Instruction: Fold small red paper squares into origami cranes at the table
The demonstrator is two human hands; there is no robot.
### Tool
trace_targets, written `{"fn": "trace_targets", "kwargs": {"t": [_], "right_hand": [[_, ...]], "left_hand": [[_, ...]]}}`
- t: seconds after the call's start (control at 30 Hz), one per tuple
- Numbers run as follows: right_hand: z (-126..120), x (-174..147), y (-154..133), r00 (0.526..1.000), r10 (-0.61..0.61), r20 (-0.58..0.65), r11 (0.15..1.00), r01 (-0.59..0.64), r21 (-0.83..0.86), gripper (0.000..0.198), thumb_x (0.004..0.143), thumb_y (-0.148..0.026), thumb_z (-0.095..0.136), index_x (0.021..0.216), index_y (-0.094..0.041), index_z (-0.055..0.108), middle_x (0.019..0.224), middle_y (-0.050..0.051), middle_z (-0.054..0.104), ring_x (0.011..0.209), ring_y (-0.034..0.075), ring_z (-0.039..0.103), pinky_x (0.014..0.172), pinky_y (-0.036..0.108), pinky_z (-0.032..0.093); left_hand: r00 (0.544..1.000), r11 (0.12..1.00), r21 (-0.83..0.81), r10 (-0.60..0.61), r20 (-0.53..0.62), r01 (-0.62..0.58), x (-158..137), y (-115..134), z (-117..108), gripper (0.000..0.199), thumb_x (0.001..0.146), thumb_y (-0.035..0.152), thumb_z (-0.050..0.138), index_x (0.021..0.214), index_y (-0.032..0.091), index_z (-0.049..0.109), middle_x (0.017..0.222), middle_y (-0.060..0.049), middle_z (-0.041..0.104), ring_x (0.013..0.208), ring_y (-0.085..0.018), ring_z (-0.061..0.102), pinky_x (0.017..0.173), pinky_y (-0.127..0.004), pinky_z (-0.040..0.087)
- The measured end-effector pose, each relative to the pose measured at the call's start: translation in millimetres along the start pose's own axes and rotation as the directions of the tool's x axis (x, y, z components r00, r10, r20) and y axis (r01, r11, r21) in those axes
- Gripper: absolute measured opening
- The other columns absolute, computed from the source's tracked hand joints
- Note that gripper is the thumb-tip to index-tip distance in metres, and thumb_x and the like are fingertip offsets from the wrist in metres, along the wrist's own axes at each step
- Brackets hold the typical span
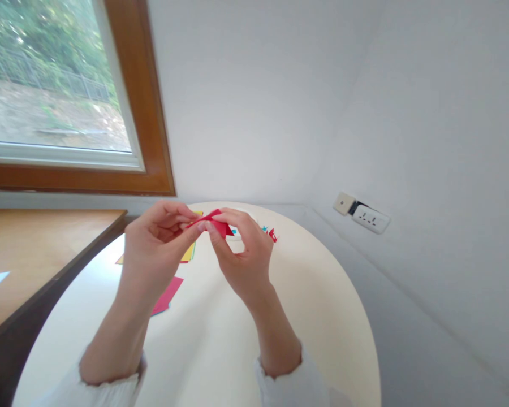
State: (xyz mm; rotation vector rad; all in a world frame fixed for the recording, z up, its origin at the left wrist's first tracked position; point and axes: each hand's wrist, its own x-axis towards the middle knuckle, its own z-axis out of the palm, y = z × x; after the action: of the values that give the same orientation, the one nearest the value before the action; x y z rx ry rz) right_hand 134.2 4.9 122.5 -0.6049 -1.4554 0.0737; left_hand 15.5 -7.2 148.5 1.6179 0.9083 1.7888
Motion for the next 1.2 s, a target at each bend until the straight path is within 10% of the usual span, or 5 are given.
{"fn": "trace_targets", "kwargs": {"t": [0.97, 1.2], "right_hand": [[-2, 6, 4, 0.977, -0.182, 0.111, 0.944, 0.205, -0.260, 0.020, 0.081, -0.009, 0.057, 0.094, -0.022, 0.066, 0.088, 0.002, 0.072, 0.075, 0.013, 0.064, 0.065, 0.026, 0.052], [-3, 7, 2, 0.989, -0.110, 0.094, 0.961, 0.130, -0.243, 0.018, 0.081, -0.011, 0.057, 0.089, -0.021, 0.068, 0.085, 0.003, 0.073, 0.075, 0.013, 0.065, 0.066, 0.026, 0.053]], "left_hand": [[0.986, 0.978, 0.209, 0.027, -0.162, 0.008, -2, -2, 0, 0.014, 0.069, 0.020, 0.069, 0.077, 0.019, 0.057, 0.062, 0.003, 0.066, 0.039, -0.006, 0.040, 0.037, -0.019, 0.031], [0.985, 0.982, 0.081, 0.169, 0.025, -0.171, 8, -14, -9, 0.026, 0.070, 0.023, 0.070, 0.094, 0.020, 0.061, 0.103, -0.005, 0.066, 0.084, -0.014, 0.063, 0.078, -0.027, 0.052]]}}
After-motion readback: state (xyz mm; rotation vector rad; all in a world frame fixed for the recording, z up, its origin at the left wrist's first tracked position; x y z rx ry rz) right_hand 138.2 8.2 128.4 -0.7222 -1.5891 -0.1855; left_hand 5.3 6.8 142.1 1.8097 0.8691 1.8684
